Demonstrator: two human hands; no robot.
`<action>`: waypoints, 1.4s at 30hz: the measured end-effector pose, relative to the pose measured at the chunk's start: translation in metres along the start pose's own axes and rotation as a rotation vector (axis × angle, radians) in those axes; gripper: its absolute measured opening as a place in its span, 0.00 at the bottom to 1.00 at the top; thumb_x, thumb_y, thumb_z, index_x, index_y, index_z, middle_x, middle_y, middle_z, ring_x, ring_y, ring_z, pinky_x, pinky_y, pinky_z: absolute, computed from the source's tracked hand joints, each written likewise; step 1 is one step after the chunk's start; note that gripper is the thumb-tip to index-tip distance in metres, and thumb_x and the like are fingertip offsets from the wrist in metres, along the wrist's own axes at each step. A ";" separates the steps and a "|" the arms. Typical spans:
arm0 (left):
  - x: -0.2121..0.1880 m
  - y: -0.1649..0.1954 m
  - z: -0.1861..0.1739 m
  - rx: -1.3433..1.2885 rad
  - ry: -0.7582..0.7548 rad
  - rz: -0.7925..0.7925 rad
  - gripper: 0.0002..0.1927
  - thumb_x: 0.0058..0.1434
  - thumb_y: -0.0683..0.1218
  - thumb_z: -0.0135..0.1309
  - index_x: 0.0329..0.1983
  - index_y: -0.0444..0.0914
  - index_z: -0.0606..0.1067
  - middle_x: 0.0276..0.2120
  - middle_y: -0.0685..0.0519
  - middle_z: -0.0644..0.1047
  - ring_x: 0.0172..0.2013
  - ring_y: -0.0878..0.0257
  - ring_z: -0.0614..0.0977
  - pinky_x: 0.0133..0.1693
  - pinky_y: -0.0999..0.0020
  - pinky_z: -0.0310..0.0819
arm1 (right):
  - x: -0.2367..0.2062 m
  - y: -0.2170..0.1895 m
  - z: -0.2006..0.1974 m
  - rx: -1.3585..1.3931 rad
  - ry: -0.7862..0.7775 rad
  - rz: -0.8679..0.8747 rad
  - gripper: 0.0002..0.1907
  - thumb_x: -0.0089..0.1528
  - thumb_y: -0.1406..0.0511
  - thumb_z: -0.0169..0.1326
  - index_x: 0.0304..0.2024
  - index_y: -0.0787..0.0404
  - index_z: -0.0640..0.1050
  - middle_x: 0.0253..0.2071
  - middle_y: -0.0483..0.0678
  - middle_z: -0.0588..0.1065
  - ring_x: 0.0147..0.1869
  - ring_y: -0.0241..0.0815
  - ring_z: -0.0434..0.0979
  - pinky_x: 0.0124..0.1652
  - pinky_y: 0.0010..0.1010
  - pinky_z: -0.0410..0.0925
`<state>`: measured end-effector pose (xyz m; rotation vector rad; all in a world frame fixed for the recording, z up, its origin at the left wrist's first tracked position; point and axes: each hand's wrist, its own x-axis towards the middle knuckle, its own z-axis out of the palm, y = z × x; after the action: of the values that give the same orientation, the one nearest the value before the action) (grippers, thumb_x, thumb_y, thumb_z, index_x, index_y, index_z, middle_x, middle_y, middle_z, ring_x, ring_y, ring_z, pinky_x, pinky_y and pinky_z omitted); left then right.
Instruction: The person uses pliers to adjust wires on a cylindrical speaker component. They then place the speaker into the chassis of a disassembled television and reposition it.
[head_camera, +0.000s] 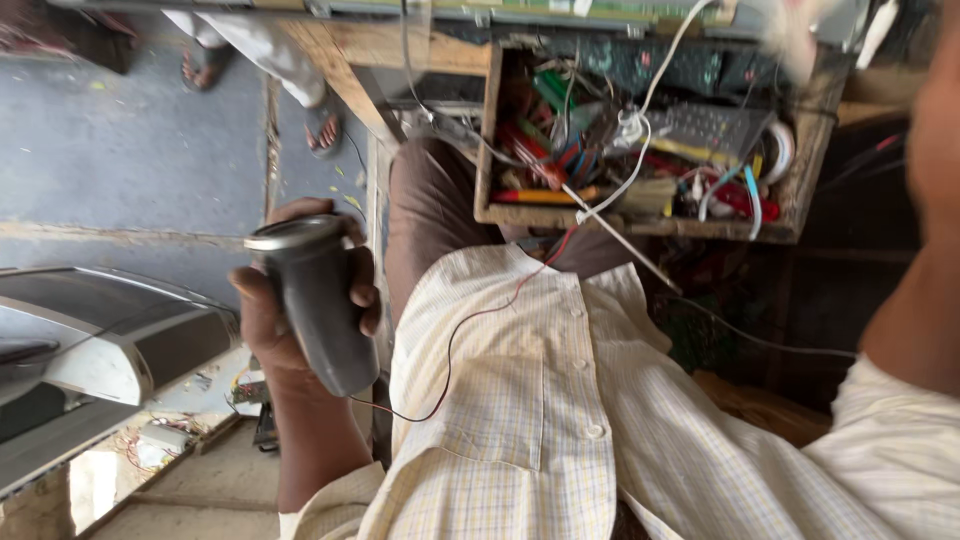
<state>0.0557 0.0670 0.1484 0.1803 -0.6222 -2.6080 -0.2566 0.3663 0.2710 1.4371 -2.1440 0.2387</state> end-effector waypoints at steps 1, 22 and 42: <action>0.000 -0.002 0.001 -0.009 -0.039 -0.049 0.38 0.66 0.63 0.62 0.66 0.32 0.69 0.50 0.36 0.74 0.32 0.55 0.82 0.25 0.65 0.81 | -0.013 -0.007 0.001 0.003 0.021 0.007 0.07 0.70 0.66 0.63 0.39 0.65 0.83 0.39 0.48 0.83 0.46 0.43 0.76 0.54 0.44 0.63; -0.006 -0.063 -0.013 0.070 0.013 -0.303 0.38 0.62 0.62 0.66 0.62 0.32 0.68 0.49 0.39 0.76 0.41 0.47 0.83 0.29 0.56 0.82 | -0.172 -0.050 0.119 -0.023 0.337 0.125 0.10 0.70 0.66 0.65 0.36 0.66 0.86 0.39 0.46 0.86 0.44 0.41 0.76 0.53 0.47 0.61; 0.016 -0.080 -0.020 0.212 0.072 -0.423 0.34 0.65 0.58 0.61 0.65 0.34 0.65 0.51 0.42 0.78 0.42 0.52 0.85 0.36 0.58 0.86 | -0.175 -0.038 0.118 0.102 0.049 0.171 0.07 0.70 0.77 0.57 0.48 0.69 0.85 0.54 0.50 0.83 0.54 0.48 0.78 0.68 0.56 0.58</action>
<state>0.0138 0.1152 0.0939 0.5211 -0.9190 -2.9117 -0.2123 0.4399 0.0742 1.2888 -2.2440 0.4481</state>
